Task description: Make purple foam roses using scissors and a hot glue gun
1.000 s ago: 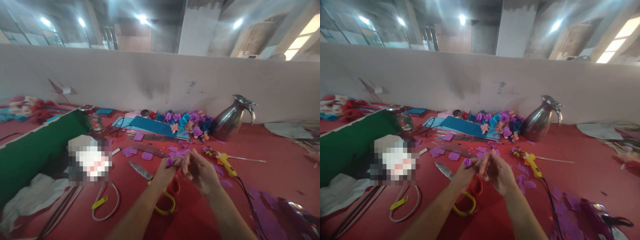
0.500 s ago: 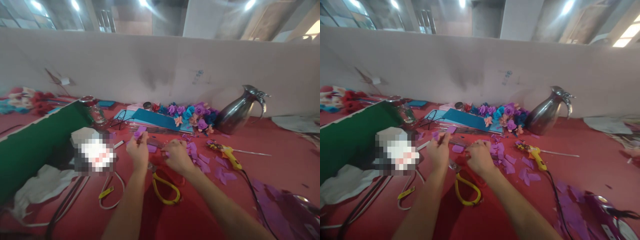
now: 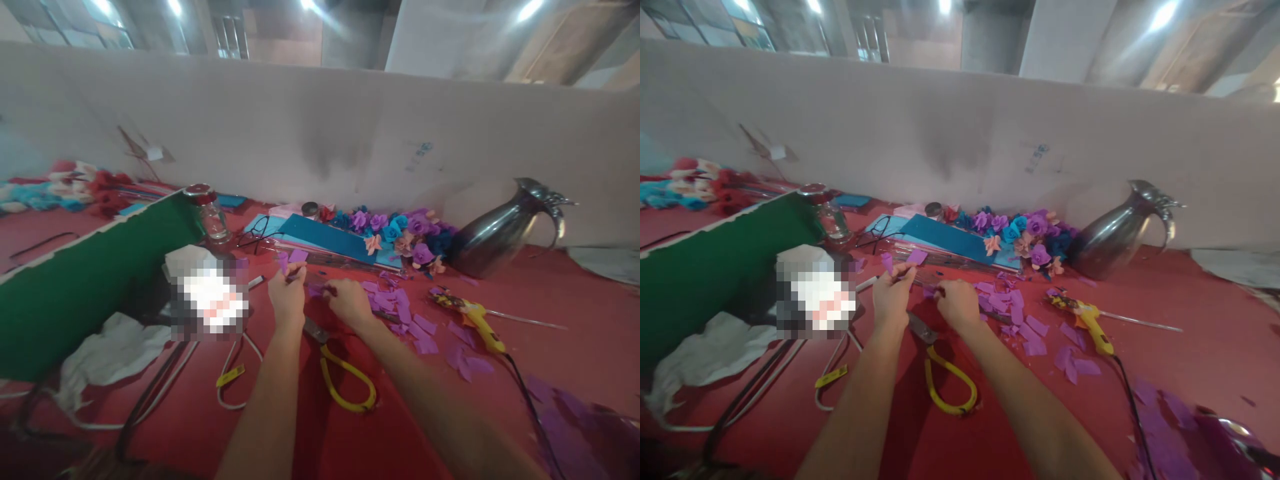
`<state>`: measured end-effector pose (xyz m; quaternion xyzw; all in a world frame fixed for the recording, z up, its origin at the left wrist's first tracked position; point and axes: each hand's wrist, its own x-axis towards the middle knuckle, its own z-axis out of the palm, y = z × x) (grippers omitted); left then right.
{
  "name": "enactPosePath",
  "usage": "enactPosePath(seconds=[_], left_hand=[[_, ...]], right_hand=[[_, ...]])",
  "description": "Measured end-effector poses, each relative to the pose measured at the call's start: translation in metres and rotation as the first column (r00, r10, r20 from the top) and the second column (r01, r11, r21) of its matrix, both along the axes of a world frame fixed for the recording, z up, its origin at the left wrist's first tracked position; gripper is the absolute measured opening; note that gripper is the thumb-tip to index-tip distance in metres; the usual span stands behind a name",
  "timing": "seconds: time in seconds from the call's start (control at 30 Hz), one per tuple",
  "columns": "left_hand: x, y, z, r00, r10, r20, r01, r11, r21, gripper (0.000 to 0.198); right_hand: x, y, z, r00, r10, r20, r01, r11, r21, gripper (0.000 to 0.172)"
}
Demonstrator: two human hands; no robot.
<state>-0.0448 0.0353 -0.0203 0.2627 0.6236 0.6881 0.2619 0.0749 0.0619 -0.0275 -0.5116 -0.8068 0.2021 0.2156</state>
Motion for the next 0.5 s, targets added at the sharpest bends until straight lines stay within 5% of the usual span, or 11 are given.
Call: enactPosePath(seconds=[0.23,0.33,0.5], left_hand=[[0.012,-0.002,0.009,0.964,-0.240,0.116,0.248,0.967,-0.059,0.027],[0.021,-0.004,0.012,0.901,-0.383,0.205,0.400,0.916,-0.044,0.029],[0.034,-0.006,0.011,0.802,-0.584,0.122,0.594,0.802,-0.061,0.021]], right_hand=[[0.019,0.016,0.000,0.901,-0.107,-0.421,0.039,0.985,-0.168,0.024],[0.035,0.010,0.005,0.806,-0.133,-0.577,-0.027,0.965,-0.260,0.024],[0.060,-0.018,0.003,0.669,-0.206,-0.715,-0.081,0.935,-0.345,0.024]])
